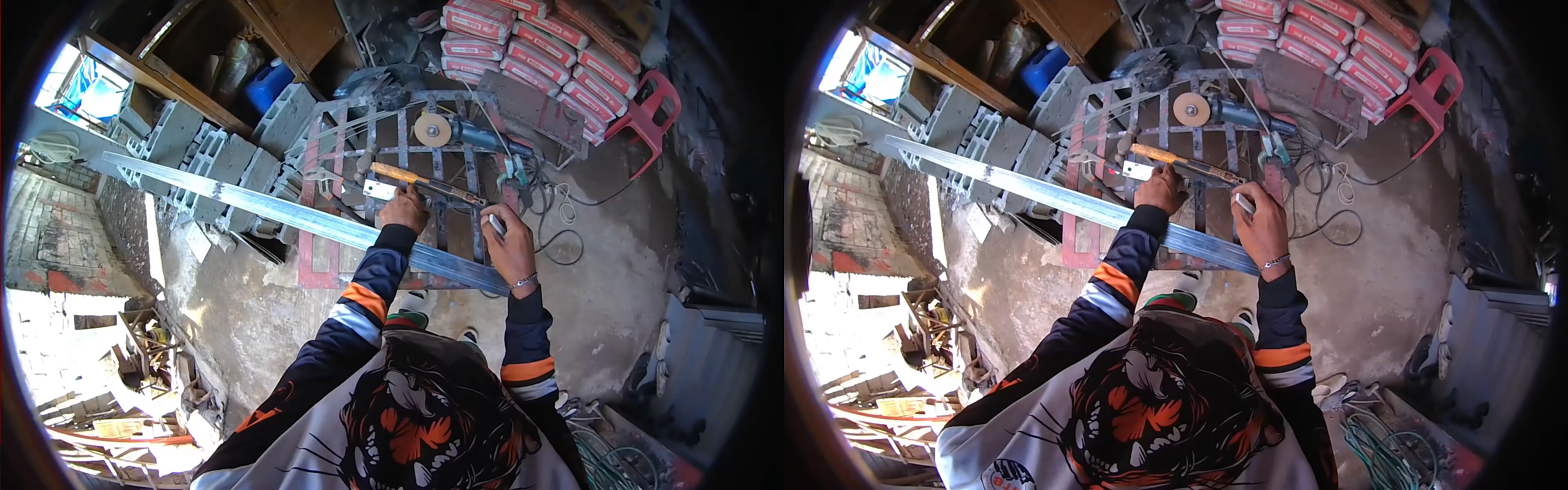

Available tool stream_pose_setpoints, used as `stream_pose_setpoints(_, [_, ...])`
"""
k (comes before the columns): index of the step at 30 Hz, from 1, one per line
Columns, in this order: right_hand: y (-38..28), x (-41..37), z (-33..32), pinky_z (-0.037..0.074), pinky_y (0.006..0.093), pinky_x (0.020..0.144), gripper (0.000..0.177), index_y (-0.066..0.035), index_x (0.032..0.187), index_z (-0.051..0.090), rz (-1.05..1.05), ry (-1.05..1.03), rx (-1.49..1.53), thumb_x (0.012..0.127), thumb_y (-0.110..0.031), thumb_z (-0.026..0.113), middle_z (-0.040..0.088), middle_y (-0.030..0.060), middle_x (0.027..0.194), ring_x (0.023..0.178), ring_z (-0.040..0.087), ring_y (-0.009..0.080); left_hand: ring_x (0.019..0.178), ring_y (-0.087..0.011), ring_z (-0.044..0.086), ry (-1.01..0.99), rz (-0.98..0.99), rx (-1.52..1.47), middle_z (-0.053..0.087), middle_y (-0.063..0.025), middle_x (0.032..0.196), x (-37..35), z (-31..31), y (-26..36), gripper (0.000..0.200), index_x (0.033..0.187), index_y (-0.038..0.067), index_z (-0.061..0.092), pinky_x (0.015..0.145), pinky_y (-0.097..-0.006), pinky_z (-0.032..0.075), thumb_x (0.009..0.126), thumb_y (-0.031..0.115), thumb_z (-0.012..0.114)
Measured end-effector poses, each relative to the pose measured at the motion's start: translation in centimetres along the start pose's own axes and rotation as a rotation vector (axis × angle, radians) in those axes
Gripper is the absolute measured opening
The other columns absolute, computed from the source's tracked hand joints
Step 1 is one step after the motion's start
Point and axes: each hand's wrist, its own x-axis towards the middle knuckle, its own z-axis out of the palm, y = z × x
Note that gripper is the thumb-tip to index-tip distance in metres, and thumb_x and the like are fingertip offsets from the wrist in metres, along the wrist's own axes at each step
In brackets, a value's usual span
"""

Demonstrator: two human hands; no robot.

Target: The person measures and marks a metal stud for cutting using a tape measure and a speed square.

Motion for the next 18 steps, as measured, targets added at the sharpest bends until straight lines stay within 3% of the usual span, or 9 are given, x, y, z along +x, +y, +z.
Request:
stream_pose_setpoints(4, [0.3,0.5,2.6,0.051,0.0393,0.073,0.017,-0.006,0.100,0.061,0.017,-0.003,-0.002,0.089,-0.019,0.065,0.067,0.0146,0.090,0.082,0.066,0.0330,0.108,-0.0379,0.063,-0.057,0.012,0.011,0.055,-0.0230,0.128,0.6,-0.1,-1.1,0.071,0.132,0.007,0.045,0.090,-0.0451,0.052,0.078,0.043,0.075])
stream_pose_setpoints(8, [0.3,0.7,5.1,0.050,0.0401,0.073,0.020,-0.005,0.100,0.062,0.017,0.004,0.012,0.089,-0.021,0.065,0.067,0.0154,0.089,0.081,0.066,0.0334,0.100,-0.0384,0.066,0.100,-0.010,0.061,0.055,-0.0215,0.123,0.1,0.2,-0.7,0.074,0.129,0.005,0.046,0.083,-0.0459,0.055,0.076,0.049,0.076])
stream_pose_setpoints(12, [0.6,0.7,6.8,0.050,0.0403,0.071,0.020,-0.005,0.099,0.063,0.020,-0.001,0.003,0.090,-0.022,0.064,0.066,0.0153,0.086,0.078,0.065,0.0327,0.103,-0.0416,0.062,0.225,-0.004,0.053,0.043,-0.0197,0.126,-0.3,-0.3,0.6,0.080,0.130,0.002,0.039,0.077,-0.0474,0.056,0.074,0.040,0.081])
stream_pose_setpoints(15, [1.3,0.3,7.2,0.050,0.0392,0.068,0.020,-0.004,0.097,0.063,0.034,0.011,-0.008,0.090,-0.023,0.063,0.066,0.0146,0.082,0.072,0.063,0.0308,0.100,-0.0402,0.064,0.239,0.042,0.073,0.046,-0.0199,0.127,0.1,-0.5,0.3,0.076,0.129,0.004,0.043,0.077,-0.0478,0.056,0.076,0.043,0.078])
stream_pose_setpoints(17, [1.7,0.1,7.0,0.050,0.0381,0.068,0.020,-0.004,0.097,0.064,0.049,0.035,-0.025,0.091,-0.024,0.062,0.066,0.0142,0.080,0.071,0.063,0.0295,0.096,-0.0386,0.067,0.101,0.133,0.036,0.059,-0.0196,0.117,1.2,-0.6,-0.7,0.068,0.124,0.007,0.052,0.077,-0.0482,0.055,0.078,0.051,0.073])
stream_pose_setpoints(18, [1.7,-0.1,6.9,0.050,0.0381,0.068,0.020,-0.004,0.097,0.064,0.045,0.032,-0.023,0.091,-0.024,0.062,0.066,0.0142,0.080,0.071,0.063,0.0295,0.096,-0.0386,0.067,0.104,0.129,0.036,0.059,-0.0196,0.117,1.3,-0.9,-1.0,0.068,0.124,0.007,0.052,0.077,-0.0482,0.055,0.078,0.051,0.073])
